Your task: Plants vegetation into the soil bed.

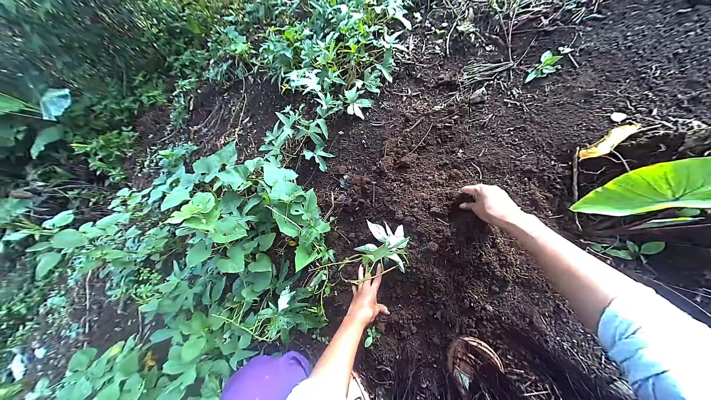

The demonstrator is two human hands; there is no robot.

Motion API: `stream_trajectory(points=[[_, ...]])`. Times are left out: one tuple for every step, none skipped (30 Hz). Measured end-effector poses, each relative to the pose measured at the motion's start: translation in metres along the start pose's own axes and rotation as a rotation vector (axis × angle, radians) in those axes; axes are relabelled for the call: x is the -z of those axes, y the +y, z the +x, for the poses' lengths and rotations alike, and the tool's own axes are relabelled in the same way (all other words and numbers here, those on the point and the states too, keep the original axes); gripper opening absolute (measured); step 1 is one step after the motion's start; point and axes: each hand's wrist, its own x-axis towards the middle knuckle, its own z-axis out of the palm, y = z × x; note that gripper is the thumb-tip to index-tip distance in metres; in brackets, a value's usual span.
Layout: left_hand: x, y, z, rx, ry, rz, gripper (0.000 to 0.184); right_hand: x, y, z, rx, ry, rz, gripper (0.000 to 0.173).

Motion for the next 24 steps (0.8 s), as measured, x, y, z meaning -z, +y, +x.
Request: stream_trajectory(points=[[0.0, 0.0, 0.0, 0.001, 0.0, -0.002, 0.124, 0.004, 0.002, 0.0, -0.009, 0.028, 0.027, 0.019], [0.001, 0.001, 0.0, 0.001, -0.001, -0.004, 0.124, 0.008, 0.003, -0.001, -0.017, 0.057, 0.059, 0.017], [0.001, 0.0, 0.0, 0.004, -0.006, -0.003, 0.124, 0.012, 0.004, -0.003, -0.023, 0.083, 0.088, 0.015], [0.001, 0.0, 0.001, 0.008, -0.011, -0.003, 0.124, 0.016, 0.004, -0.005, -0.031, 0.098, 0.117, 0.015], [0.0, 0.0, 0.001, 0.008, -0.008, -0.005, 0.123, 0.019, 0.005, -0.008, -0.039, 0.087, 0.136, 0.019], [0.0, 0.0, 0.001, 0.008, -0.003, -0.006, 0.123, 0.021, 0.007, -0.011, -0.047, 0.044, 0.132, 0.028], [0.0, 0.0, 0.001, 0.005, 0.002, -0.006, 0.124, 0.019, 0.011, -0.015, -0.049, -0.03, 0.102, 0.043], [0.001, 0.0, 0.001, 0.006, 0.002, -0.006, 0.124, 0.013, 0.016, -0.019, -0.054, -0.121, 0.048, 0.064], [0.002, 0.0, 0.001, 0.009, 0.0, -0.007, 0.124, 0.005, 0.018, -0.023, -0.049, -0.194, -0.03, 0.083], [0.003, 0.001, 0.001, 0.011, -0.004, -0.007, 0.124, -0.002, 0.016, -0.028, -0.047, -0.221, -0.09, 0.092], [0.003, 0.001, 0.001, 0.012, -0.006, -0.003, 0.125, -0.007, 0.011, -0.032, -0.054, -0.21, -0.127, 0.09], [0.003, 0.001, 0.001, 0.013, -0.009, 0.003, 0.125, -0.009, 0.004, -0.037, -0.075, -0.189, -0.151, 0.083], [0.002, 0.0, 0.002, 0.013, -0.009, 0.009, 0.125, -0.011, -0.003, -0.041, -0.108, -0.171, -0.162, 0.075], [0.001, 0.0, 0.002, 0.013, -0.006, 0.011, 0.126, -0.012, -0.01, -0.045, -0.137, -0.149, -0.155, 0.068], [0.001, 0.0, 0.002, 0.012, -0.004, 0.01, 0.126, -0.012, -0.017, -0.05, -0.155, -0.123, -0.141, 0.061], [0.002, 0.0, 0.002, 0.01, 0.0, 0.007, 0.126, -0.012, -0.021, -0.054, -0.148, -0.097, -0.129, 0.055], [0.002, 0.0, 0.002, 0.007, 0.006, 0.006, 0.126, -0.01, -0.024, -0.056, -0.131, -0.079, -0.122, 0.05], [0.001, 0.0, 0.002, 0.004, 0.006, 0.009, 0.126, -0.006, -0.023, -0.057, -0.115, -0.07, -0.104, 0.045], [0.001, 0.0, 0.002, 0.002, 0.009, 0.008, 0.126, -0.001, -0.019, -0.056, -0.103, -0.061, -0.083, 0.04], [0.0, 0.0, 0.003, 0.0, 0.011, 0.007, 0.126, 0.005, -0.015, -0.053, -0.105, -0.063, -0.062, 0.033], [0.0, 0.0, 0.003, 0.0, 0.011, 0.006, 0.126, 0.01, -0.011, -0.051, -0.118, -0.085, -0.062, 0.032], [0.0, -0.001, 0.003, 0.003, 0.01, 0.006, 0.126, 0.011, -0.007, -0.051, -0.113, -0.122, -0.084, 0.045], [-0.001, -0.001, 0.003, 0.006, 0.01, 0.008, 0.127, 0.008, -0.002, -0.054, -0.088, -0.18, -0.121, 0.068], [-0.001, -0.001, 0.004, 0.008, 0.007, 0.009, 0.127, 0.001, 0.002, -0.058, -0.062, -0.255, -0.156, 0.091]])
